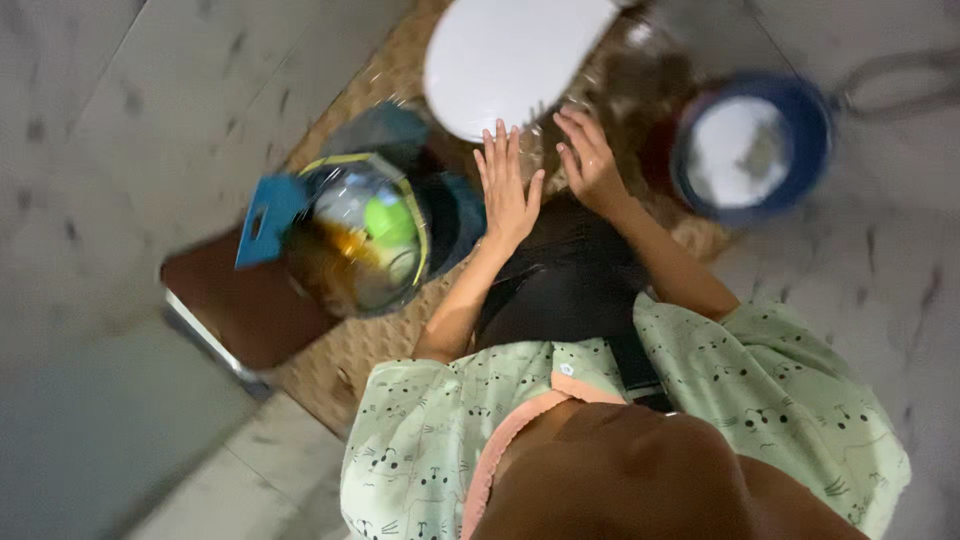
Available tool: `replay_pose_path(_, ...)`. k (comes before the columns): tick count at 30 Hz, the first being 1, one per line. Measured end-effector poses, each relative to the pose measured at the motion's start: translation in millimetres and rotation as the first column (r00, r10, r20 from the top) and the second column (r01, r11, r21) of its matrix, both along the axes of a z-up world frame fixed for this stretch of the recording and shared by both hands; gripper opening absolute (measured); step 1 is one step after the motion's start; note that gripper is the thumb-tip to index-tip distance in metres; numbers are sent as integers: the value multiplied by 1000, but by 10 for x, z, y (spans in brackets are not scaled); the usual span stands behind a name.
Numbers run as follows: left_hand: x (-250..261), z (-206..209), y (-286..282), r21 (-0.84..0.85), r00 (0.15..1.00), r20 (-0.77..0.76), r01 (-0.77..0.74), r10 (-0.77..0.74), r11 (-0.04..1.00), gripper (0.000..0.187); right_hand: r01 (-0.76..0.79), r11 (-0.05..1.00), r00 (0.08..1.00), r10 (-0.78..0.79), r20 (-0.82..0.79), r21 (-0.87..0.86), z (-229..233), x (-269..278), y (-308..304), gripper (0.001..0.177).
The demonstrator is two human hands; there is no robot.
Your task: The person washes several metal spoons by scrubbing them with a soapy sponge over a small bowl and rinsing them under a running tap in a bathroom.
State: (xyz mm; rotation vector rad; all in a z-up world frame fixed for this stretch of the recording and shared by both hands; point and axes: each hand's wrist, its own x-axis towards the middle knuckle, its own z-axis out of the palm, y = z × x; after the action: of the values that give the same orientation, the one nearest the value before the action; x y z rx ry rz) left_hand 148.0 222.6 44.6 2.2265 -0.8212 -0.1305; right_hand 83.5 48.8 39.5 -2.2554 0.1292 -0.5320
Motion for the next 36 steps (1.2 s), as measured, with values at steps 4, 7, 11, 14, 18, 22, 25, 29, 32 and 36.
replay_pose_path(4,-313,-136,-693,27,975,-9,221,-221,975,73,221,975,972,-218,-90,16,-212,-698,-570,45)
replay_pose_path(7,-612,-371,-1270,59,944,-20,329,-328,942,74,353,935,931,-350,-108,15,-522,-1284,-974,47)
replay_pose_path(11,-1080,-695,-1887,131,903,-107,428,-417,894,76,523,852,842,-513,-167,16,-1113,-2045,-1520,50)
replay_pose_path(14,-1307,-1009,-2242,100,878,-105,476,-466,874,77,637,760,718,-646,-260,-129,-1711,-2495,-1775,58)
replay_pose_path(18,-1461,-1522,-2548,129,837,-12,544,-548,829,74,782,623,564,-707,-426,1,-2318,-2798,-2091,60)
replay_pose_path(22,-1462,-1950,-2806,151,776,-84,630,-625,762,75,893,445,373,-642,-670,71,-2649,-2896,-2281,64)
replay_pose_path(25,-1417,-2338,-3062,185,753,-99,657,-651,731,76,947,289,275,-504,-819,140,-2927,-2880,-2415,75)
replay_pose_path(29,-1319,-3004,-3401,149,739,-18,668,-673,729,79,988,43,154,-383,-911,148,-3322,-2688,-2662,87)
replay_pose_path(32,-1264,-3430,-3549,153,747,-50,662,-663,734,81,941,-184,186,-422,-887,285,-3640,-2614,-2816,88)
replay_pose_path(36,-1154,-3742,-3588,239,746,-89,660,-660,712,81,957,-129,169,-472,-865,258,-4101,-2499,-3077,81)
